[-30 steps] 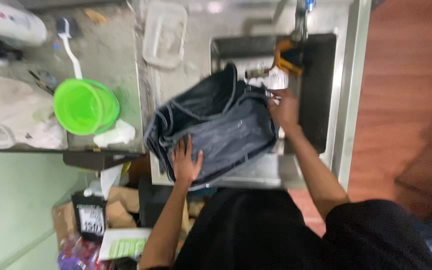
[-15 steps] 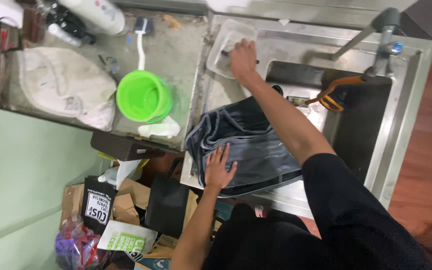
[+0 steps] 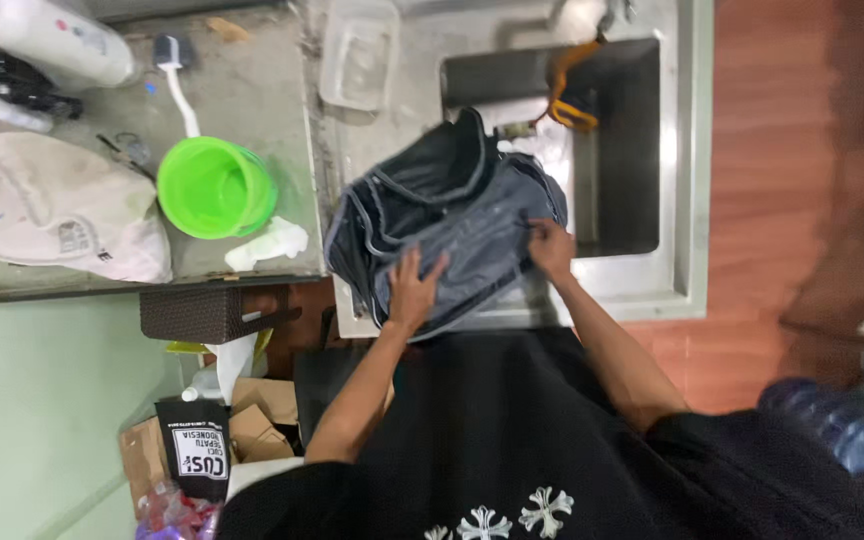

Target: The person washes the interior and exterior of a bag in a sink, rubbing soapy water onto the fabric by hand.

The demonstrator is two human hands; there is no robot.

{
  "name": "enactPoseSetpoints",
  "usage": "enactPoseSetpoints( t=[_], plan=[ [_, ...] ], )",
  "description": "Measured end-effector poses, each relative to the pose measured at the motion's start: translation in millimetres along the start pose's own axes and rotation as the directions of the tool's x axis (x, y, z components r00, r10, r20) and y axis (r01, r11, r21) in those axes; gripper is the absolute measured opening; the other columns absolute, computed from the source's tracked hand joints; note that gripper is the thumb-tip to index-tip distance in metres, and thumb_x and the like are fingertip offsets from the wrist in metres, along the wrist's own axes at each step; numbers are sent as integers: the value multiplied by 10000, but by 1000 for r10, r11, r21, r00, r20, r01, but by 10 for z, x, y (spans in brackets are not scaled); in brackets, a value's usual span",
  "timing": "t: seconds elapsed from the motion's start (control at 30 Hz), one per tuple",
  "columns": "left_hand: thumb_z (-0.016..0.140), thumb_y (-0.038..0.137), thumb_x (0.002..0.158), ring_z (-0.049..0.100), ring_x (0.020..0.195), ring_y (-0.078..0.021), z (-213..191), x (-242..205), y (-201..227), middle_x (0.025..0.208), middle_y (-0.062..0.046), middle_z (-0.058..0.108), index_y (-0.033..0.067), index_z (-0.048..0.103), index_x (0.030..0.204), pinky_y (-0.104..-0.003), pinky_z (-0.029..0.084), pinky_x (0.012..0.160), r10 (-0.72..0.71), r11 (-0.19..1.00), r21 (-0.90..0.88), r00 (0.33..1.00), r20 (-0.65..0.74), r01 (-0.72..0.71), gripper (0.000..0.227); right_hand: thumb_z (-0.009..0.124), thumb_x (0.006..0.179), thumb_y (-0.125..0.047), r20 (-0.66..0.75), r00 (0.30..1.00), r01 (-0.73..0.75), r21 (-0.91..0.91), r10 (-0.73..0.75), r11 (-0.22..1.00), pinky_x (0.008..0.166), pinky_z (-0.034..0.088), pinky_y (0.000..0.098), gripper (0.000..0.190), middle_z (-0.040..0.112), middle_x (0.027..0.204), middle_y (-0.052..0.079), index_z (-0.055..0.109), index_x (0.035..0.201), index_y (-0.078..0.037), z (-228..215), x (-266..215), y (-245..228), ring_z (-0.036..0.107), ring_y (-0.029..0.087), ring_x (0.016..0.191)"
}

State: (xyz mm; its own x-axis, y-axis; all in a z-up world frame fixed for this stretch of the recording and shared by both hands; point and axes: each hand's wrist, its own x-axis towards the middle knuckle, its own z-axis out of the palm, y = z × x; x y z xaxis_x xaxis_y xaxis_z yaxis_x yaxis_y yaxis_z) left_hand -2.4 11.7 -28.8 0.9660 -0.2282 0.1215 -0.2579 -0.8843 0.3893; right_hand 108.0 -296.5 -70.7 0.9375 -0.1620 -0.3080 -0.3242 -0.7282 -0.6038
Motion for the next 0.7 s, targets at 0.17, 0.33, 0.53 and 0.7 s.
enactPoseSetpoints(
  t=[0.17,0.33,0.53,0.7],
  plan=[
    [509,226,1111,348,1506,-422,-79,21,62,1625,-277,336,270,557,1486,-620,385,1063,-111,994,-13,994,-3,110,381,591,966,-163,28,998,47,87,-49,995,906,543,566,305,766,937,180,745,1224,-217,-88,-34,-222,726,450,982],
    [475,179,1146,357,1499,-412,-185,37,-90,1657,-268,308,138,571,1457,-598,371,1109,-122,990,-66,993,7,122,328,614,949,-245,92,992,84,83,-91,993,890,561,540,252,767,883,140,748,1161,-257,41,83,-324,740,421,963],
    [469,215,1091,348,1512,-392,-28,-125,-209,1695,-176,281,101,550,967,-541,421,970,-105,994,-9,989,-107,105,188,610,952,-339,203,978,80,-101,-58,992,874,574,556,263,784,940,167,792,1091,-209,-119,13,-494,739,423,1006],
    [579,83,1038,289,1522,-476,-38,-290,-255,1665,-261,315,52,682,1104,-635,266,1191,-146,989,-34,989,-3,145,127,604,947,-332,396,916,230,-380,-67,896,919,589,509,326,793,1043,166,793,1149,-160,-700,-209,-1047,750,381,1055]
  ],
)
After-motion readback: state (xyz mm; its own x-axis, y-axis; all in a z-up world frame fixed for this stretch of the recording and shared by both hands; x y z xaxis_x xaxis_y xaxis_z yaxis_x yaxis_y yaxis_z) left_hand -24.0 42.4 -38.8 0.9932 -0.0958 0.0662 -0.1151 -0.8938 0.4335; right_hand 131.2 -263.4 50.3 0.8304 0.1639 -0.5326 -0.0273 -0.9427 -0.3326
